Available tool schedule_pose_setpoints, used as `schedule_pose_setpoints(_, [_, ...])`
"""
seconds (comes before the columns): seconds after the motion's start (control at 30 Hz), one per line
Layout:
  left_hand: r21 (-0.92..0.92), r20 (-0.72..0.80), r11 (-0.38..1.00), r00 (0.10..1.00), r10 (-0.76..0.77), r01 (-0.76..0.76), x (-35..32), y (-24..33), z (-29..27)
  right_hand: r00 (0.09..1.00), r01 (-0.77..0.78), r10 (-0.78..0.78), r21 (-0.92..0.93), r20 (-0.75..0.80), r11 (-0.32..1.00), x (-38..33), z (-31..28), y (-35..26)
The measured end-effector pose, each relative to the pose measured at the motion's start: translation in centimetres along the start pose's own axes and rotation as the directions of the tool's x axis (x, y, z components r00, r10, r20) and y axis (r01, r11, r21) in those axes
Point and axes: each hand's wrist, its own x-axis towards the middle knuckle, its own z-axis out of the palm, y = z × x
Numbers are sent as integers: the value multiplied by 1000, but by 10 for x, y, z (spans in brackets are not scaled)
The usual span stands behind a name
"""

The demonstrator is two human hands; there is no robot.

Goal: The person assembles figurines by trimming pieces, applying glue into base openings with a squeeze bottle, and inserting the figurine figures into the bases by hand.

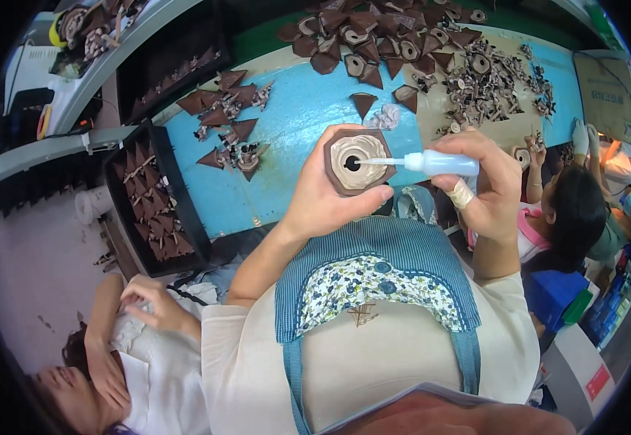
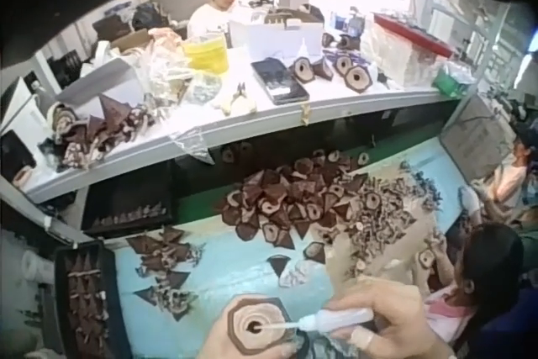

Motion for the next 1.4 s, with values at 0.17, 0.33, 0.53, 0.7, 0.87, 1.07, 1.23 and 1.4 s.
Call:
schedule_pose_setpoints(0.17, [25, 30, 999, 999, 43, -44, -7, 0, -2, 986, 164, -161, -115, 29, 980, 3, 5, -19])
schedule_pose_setpoints(0.33, [48, 60, 997, 997, 58, -61, -7, 4, -4, 978, 207, -205, -172, 27, 963, 5, 7, -28])
schedule_pose_setpoints(0.53, [83, 99, 992, 991, 87, -96, -5, 5, -5, 972, 235, -233, -194, 31, 953, 5, 9, -29])
schedule_pose_setpoints(0.7, [95, 111, 991, 990, 85, -96, -4, 4, -5, 971, 240, -238, -200, 36, 950, 5, 9, -30])
schedule_pose_setpoints(0.87, [95, 98, 991, 992, 83, -92, -4, 3, -3, 971, 238, -235, -198, 37, 951, 4, 8, -31])
schedule_pose_setpoints(1.07, [112, 97, 990, 992, 75, -86, -4, 2, -1, 966, 257, -259, -196, 17, 946, 3, 9, -29])
schedule_pose_setpoints(1.23, [111, 103, 991, 993, 59, -71, -3, 2, 1, 971, 238, -240, -190, 14, 952, 1, 8, -29])
schedule_pose_setpoints(1.4, [113, 105, 992, 993, 46, -58, -3, 0, 1, 972, 233, -234, -178, 13, 956, -2, 8, -27])
